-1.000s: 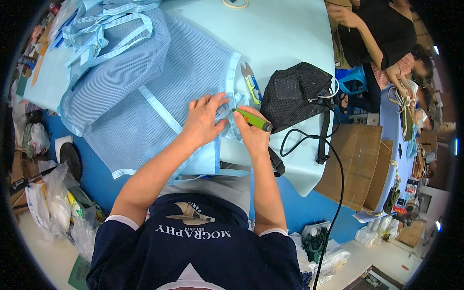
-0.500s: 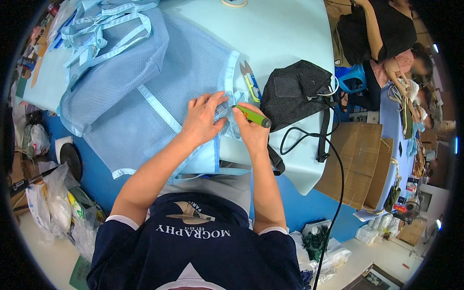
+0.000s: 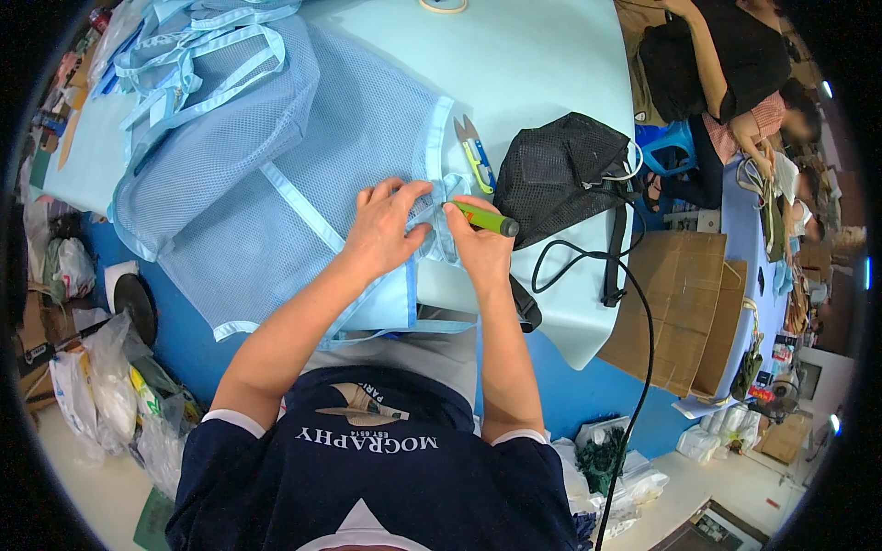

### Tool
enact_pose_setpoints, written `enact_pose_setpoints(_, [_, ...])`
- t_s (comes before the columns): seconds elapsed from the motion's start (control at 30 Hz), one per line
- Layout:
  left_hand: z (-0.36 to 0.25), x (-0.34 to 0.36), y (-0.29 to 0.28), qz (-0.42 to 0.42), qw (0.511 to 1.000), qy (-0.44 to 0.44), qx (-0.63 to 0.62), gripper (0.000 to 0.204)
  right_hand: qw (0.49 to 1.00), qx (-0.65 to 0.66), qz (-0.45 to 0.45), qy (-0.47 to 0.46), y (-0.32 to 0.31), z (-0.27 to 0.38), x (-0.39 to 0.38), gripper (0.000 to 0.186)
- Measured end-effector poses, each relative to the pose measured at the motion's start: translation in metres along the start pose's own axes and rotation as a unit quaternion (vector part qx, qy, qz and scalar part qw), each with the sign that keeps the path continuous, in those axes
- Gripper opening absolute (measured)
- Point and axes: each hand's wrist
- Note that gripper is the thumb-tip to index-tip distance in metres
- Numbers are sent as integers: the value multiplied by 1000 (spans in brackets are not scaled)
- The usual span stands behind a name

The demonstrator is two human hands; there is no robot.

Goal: The recorder is using a handheld heat sealer to bond and finish the edges of blue mesh bags on a workshop table.

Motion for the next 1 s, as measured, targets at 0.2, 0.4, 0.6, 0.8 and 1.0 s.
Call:
enact_pose_setpoints(0.2, [-1,0,0,2,1000,-2,-5,54,1000,13,-4,-20,4,3,-2,17])
enact_pose_setpoints(0.4, [-1,-1,1,-1,1000,-2,-6,54,999,24,-17,-15,5,1,-3,16])
enact_pose_setpoints(0.6, [1,-1,2,21,1000,-13,-7,52,1000,-21,-6,-22,4,7,-5,18])
enact_pose_setpoints(0.8, [1,0,1,29,999,-15,-9,52,999,45,9,-23,1,0,-2,19])
enact_pose_setpoints(1.0, [1,-1,2,38,999,-16,-2,52,999,27,7,-31,3,3,-2,19])
Point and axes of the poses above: each hand's wrist, its own x-axis towards the middle knuckle, its own y-axis out of the palm, z = x × y, and after that the axes turned 14 degrees about x, right-handed
